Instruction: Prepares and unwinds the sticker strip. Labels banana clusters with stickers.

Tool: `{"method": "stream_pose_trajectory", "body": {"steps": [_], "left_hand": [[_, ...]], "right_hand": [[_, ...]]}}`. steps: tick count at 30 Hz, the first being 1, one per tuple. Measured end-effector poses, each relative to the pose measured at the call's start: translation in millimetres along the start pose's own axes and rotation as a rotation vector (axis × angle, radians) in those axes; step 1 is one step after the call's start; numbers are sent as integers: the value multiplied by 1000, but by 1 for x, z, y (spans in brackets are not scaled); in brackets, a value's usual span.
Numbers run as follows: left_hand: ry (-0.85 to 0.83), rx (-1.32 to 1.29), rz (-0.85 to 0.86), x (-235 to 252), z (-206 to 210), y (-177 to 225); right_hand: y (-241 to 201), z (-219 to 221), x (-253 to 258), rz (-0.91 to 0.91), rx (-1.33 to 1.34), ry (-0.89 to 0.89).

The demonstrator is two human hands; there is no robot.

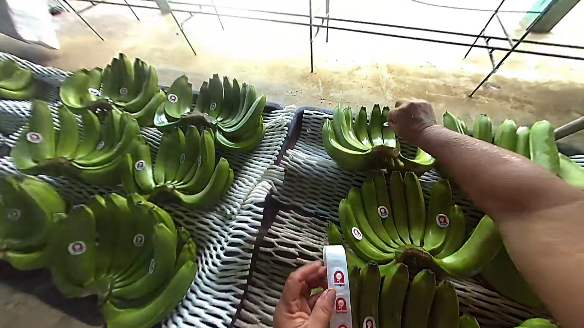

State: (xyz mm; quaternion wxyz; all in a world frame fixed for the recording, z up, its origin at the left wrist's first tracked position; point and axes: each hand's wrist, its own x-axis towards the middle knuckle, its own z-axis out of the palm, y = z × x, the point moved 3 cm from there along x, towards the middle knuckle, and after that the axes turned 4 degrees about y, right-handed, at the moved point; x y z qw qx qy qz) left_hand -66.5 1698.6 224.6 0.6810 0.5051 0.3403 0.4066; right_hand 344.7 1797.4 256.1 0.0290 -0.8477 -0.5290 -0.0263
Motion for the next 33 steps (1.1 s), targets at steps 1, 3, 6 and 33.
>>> {"method": "stream_pose_trajectory", "body": {"steps": [1, 3, 6, 33], "left_hand": [[-8, -6, 12, 1, -1, 0], [-42, 2, 24, 4, -2, 0], [-45, 28, 13, 9, 3, 3], [-218, 486, 520, 21, 35, -4]], "right_hand": [[6, 10, 6, 21, -36, -1], [14, 29, 10, 50, -64, -38], [24, 54, 8, 68, -66, -240], [-111, -47, -175, -771, 716, -99]]}}
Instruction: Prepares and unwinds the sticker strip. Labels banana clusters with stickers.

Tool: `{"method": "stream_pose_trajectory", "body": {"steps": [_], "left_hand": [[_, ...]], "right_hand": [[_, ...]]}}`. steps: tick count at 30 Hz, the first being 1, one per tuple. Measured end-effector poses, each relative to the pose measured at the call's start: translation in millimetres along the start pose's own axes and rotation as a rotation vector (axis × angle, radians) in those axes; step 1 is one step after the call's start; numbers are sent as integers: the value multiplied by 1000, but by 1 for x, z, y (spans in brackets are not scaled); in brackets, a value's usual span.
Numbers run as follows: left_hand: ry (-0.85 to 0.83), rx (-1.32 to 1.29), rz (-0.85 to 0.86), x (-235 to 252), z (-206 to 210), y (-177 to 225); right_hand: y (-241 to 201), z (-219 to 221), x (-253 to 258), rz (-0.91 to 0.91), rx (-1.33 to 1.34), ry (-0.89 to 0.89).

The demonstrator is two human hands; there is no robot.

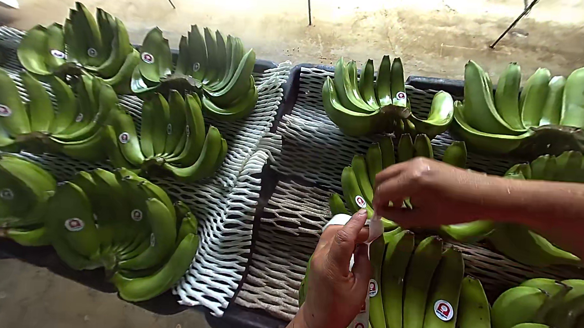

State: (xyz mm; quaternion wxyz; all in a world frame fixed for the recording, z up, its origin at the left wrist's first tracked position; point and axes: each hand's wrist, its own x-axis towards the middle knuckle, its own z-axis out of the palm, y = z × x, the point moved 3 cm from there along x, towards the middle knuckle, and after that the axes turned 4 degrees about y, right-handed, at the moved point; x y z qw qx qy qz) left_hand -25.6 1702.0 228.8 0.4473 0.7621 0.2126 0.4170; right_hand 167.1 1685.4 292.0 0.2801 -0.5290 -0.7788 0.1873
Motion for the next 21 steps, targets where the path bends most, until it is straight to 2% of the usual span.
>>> {"method": "stream_pose_trajectory", "body": {"steps": [2, 5, 7, 10, 13, 15, 18, 19, 21], "left_hand": [[22, -108, -110, 1, -2, -4], [82, -281, -250, -1, -5, -11], [108, -357, -286, -2, -7, -13], [125, -422, -327, -4, -11, -15], [115, -427, -340, -4, -16, -18], [127, -419, -362, -5, -16, -18], [142, -446, -395, -6, -13, -16], [143, -472, -408, -7, -12, -14], [139, -527, -430, -8, -11, -13]], "right_hand": [[40, -23, 21, 92, -73, 80], [128, -61, 57, 389, -394, 191], [175, -69, 75, 578, -562, 122], [222, -63, 80, 637, -675, 22], [247, -52, 80, 593, -660, -50], [250, -46, 80, 611, -642, -245], [246, -53, 76, 632, -630, -422], [241, -57, 74, 654, -633, -443], [222, -68, 69, 636, -621, -350]]}}
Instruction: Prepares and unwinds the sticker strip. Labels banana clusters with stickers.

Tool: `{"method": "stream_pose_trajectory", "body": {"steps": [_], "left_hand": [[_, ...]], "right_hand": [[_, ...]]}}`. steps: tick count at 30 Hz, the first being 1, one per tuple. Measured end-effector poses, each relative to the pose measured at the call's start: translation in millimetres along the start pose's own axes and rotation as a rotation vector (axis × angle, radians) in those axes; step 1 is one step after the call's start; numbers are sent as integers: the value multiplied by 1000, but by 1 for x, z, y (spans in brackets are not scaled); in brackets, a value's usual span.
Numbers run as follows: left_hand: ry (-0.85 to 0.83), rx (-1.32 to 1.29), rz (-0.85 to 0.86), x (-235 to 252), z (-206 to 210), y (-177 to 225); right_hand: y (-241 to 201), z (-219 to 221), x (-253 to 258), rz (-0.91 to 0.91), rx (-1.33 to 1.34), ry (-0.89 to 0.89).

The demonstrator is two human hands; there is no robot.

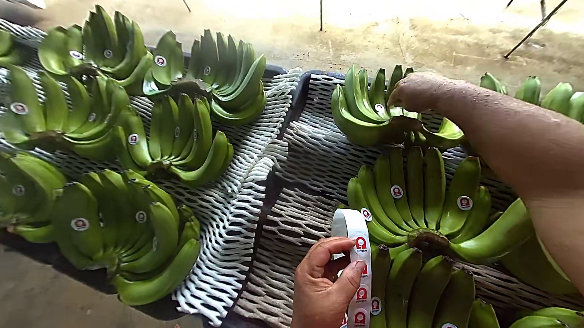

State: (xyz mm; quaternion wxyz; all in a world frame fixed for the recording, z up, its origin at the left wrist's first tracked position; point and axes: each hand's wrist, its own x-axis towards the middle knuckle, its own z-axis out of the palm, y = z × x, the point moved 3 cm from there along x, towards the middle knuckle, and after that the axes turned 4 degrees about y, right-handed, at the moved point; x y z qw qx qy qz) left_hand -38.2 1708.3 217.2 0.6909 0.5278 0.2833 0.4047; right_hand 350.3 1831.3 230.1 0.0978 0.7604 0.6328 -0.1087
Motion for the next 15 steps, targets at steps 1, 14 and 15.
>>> {"method": "stream_pose_trajectory", "body": {"steps": [1, 14, 15], "left_hand": [[-3, -12, -7, -1, 1, 1], [-74, 238, 253, -10, 11, 8], [-72, 263, 281, -11, 11, 9]], "right_hand": [[-7, -9, -14, -32, 56, 95], [-179, 8, -208, -721, 407, 589], [-180, 8, -207, -719, 410, 575]]}}
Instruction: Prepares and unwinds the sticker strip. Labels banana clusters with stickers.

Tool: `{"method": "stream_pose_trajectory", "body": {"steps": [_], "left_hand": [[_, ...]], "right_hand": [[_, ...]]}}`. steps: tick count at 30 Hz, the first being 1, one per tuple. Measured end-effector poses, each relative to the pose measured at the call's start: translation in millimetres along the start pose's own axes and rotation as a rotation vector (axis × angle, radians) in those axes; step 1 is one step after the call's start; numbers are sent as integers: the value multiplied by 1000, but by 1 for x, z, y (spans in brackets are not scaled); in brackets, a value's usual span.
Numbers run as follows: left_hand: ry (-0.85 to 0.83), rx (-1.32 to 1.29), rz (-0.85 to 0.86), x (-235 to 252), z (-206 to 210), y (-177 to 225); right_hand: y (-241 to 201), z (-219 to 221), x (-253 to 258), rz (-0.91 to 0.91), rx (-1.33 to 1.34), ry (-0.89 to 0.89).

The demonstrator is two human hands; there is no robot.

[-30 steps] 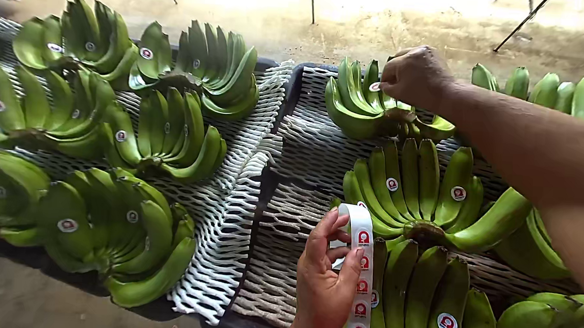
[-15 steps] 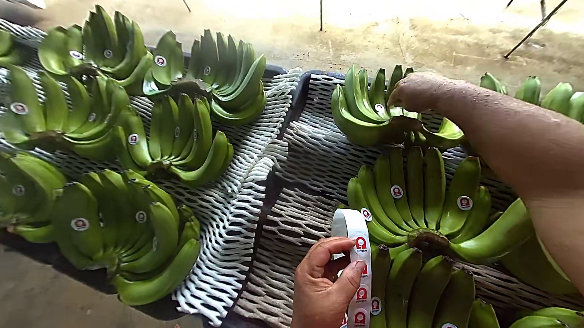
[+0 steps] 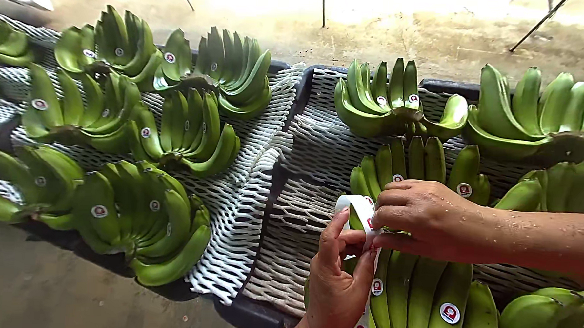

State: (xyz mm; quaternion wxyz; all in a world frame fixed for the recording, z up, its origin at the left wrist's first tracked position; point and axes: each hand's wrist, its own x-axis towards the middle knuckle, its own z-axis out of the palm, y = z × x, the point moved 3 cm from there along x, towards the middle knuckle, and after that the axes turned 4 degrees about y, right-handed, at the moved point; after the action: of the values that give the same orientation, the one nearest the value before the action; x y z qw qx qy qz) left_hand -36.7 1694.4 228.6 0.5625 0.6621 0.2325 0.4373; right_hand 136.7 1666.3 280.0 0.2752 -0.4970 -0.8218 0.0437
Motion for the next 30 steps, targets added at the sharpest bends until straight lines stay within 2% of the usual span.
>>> {"method": "stream_pose_trajectory", "body": {"steps": [5, 8, 10, 12, 15, 17, 20, 23, 25, 27, 30], "left_hand": [[-3, 67, 67, 0, -1, -4], [12, 38, 34, 2, -3, -8], [41, -16, -38, 3, -5, -11], [69, -59, -92, 3, -6, -14], [77, -39, -102, 2, -9, -12], [63, -17, -112, 1, -11, -10], [67, -10, -159, -3, -18, -8], [59, -36, -188, -8, -23, -4], [37, -41, -158, -10, -25, 5], [-4, -34, -125, -13, -26, 19], [-52, -31, -46, -20, -24, 44]], "right_hand": [[5, 1, 2, 100, 188, -74], [30, -14, 16, 178, 280, -107], [75, -30, 34, 271, 153, -12], [132, -39, 52, 447, -70, 74], [202, -30, 76, 682, -353, 64], [223, -13, 82, 723, -437, 20], [233, 13, 83, 659, -439, -135], [214, 13, 67, 623, -479, -332], [174, -1, 54, 480, -444, -219], [110, -18, 42, 268, -200, -82], [10, -33, 24, 95, 211, -178]]}}
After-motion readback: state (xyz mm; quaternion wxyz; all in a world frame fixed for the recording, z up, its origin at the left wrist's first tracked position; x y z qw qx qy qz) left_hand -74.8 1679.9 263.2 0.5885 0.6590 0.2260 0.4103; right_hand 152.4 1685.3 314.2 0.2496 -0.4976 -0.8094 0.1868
